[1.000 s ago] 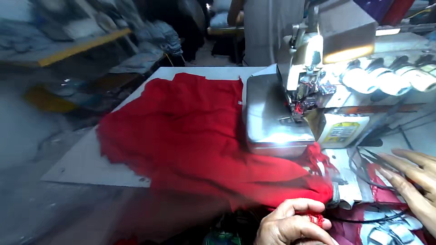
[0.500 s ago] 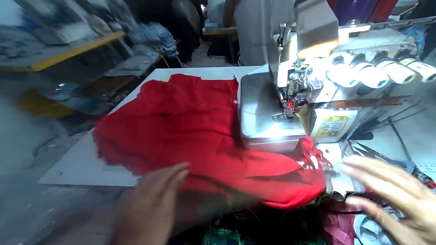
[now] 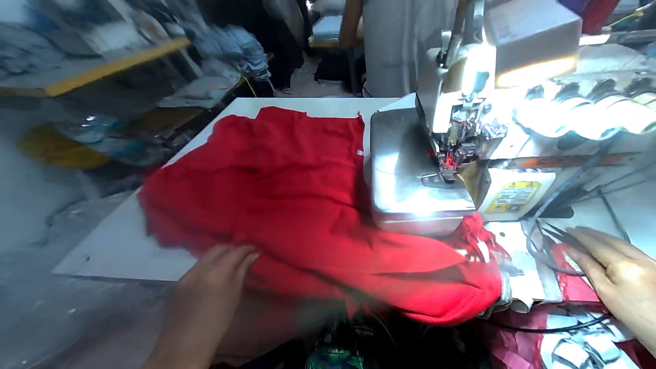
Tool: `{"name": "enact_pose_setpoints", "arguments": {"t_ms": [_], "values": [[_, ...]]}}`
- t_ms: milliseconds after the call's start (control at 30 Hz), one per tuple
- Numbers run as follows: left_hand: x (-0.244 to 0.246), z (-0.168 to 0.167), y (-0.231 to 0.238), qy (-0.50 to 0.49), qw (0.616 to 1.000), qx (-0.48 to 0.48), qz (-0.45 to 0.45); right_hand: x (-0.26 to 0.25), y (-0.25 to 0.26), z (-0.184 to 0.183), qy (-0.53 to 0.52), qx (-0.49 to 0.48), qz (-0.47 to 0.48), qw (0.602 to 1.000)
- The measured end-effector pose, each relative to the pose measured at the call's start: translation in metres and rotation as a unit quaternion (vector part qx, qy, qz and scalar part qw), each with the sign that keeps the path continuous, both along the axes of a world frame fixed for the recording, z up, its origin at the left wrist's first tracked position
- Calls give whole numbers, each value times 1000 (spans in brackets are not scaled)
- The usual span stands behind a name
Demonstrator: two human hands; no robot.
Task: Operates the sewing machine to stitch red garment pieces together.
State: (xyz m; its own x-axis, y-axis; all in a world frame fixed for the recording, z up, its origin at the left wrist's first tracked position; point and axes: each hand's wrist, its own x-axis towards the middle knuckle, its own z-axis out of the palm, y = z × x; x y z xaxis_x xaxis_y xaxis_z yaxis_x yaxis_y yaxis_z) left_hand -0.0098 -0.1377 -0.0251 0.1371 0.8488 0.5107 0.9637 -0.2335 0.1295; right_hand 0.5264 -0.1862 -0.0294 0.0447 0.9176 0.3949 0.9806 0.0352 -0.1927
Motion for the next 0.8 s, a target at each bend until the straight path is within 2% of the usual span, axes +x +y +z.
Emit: {"name": "enact_pose_setpoints", "arguments": {"t_ms": [167,300,400,533,633,733,800], "values": [[-14,22,5,-55,998,-30,-1,2,-2,7,7,-12,-10,1000],[-31,50,11,-182,982,-55,11,6,-4,17,-22,16,-43,999],[-29,64,21,-216,975,-26,-52,-1,-13,45,31,6,-33,999],[21,103,32,-77,978,32,-189,-54,-23,88,55,-6,105,993],[60,138,42,25,965,67,-251,-107,-20,110,75,-35,245,966],[78,157,53,52,951,65,-298,-148,-2,111,90,-18,350,932],[83,166,58,54,941,50,-330,-170,16,108,121,-18,379,917]]}}
